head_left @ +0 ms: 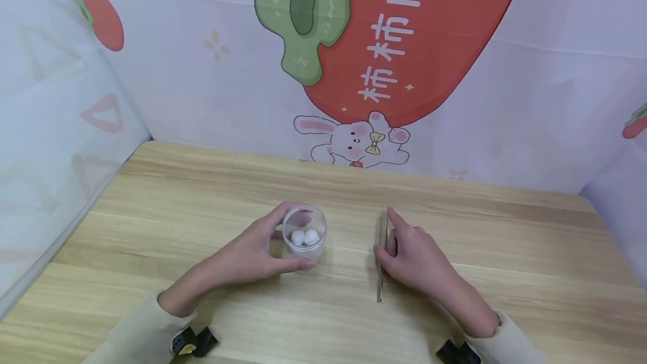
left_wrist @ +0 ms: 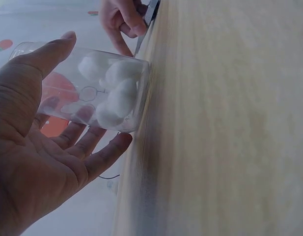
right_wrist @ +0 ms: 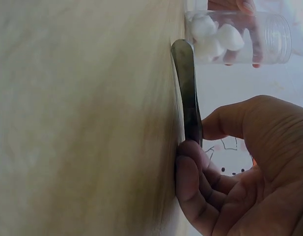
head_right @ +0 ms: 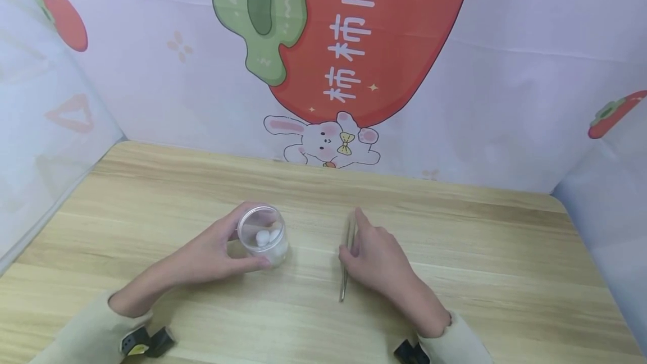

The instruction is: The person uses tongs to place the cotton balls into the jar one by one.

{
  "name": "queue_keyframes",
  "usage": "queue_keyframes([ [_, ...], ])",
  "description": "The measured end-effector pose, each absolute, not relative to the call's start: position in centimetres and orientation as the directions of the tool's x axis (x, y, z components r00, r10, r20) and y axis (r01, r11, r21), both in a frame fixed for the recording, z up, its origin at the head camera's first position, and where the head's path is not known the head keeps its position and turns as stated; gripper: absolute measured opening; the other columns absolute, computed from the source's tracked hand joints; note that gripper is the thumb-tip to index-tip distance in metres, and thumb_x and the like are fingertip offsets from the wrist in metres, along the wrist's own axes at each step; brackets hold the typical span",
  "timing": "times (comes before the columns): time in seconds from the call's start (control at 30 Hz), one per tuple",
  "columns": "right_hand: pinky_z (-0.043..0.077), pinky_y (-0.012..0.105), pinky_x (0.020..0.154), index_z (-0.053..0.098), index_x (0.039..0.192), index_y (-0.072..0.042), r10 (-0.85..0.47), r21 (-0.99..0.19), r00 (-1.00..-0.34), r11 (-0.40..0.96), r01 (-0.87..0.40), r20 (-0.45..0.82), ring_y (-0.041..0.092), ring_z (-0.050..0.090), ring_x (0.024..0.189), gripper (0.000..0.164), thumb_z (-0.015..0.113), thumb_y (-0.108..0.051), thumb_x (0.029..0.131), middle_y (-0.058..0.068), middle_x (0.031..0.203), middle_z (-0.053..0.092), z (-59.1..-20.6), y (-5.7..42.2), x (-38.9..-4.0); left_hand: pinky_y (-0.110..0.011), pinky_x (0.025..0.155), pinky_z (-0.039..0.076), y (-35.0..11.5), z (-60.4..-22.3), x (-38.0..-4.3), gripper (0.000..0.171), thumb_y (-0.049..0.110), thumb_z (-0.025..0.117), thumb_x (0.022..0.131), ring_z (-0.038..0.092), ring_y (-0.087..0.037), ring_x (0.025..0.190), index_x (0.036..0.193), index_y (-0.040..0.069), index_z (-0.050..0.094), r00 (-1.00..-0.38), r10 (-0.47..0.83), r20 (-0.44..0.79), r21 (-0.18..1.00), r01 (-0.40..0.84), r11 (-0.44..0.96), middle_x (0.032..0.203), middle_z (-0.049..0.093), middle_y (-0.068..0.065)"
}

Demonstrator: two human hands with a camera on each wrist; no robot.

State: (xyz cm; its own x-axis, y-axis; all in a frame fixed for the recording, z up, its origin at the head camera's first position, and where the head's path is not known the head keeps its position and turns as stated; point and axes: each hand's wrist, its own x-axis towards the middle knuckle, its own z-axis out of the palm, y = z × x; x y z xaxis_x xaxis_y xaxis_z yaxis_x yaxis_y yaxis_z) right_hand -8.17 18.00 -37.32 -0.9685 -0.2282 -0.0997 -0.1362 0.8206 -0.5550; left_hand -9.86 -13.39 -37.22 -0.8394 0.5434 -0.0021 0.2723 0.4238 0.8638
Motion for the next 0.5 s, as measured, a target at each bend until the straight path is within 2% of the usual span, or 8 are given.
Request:
queue_keyframes([
  [0.2,0.037,0.020,0.052,0.041,0.155,0.008,-0.253,-0.546,-0.964,0.821,-0.168,-0.084,0.003,0.042,0.054,0.073,0.074,-0.018,0.095,-0.008,0.063,0.052,-37.5,18.0,-8.2,-0.040,0.112,0.059,-13.2,-37.2,-9.9,0.078,0.038,0.092,0.083,0.059,-0.009,0.134,0.146,0.040,0.045,-0.838,0.546,0.001,0.869,0.270,0.414,0.140,0.062,0.011],
  [0.33,0.039,0.021,0.053,0.044,0.155,0.004,-0.244,-0.531,-0.965,0.833,-0.158,-0.096,0.005,0.046,0.055,0.071,0.074,-0.028,0.099,-0.008,0.064,0.055,-37.2,18.3,-8.4,-0.041,0.113,0.058,-13.3,-37.2,-9.7,0.081,0.036,0.093,0.082,0.059,-0.011,0.135,0.146,0.038,0.045,-0.834,0.552,0.012,0.869,0.282,0.407,0.141,0.062,0.009],
  [0.5,0.041,0.023,0.054,0.056,0.148,-0.003,-0.194,-0.470,-0.981,0.867,-0.167,-0.011,0.009,0.051,0.060,0.058,0.070,-0.036,0.102,-0.006,0.069,0.061,-36.4,20.4,-9.4,-0.054,0.118,0.051,-14.0,-36.6,-9.7,0.106,0.040,0.098,0.075,0.058,-0.020,0.139,0.158,0.038,0.032,-0.822,0.569,0.035,0.838,0.334,0.431,0.151,0.054,0.006],
])
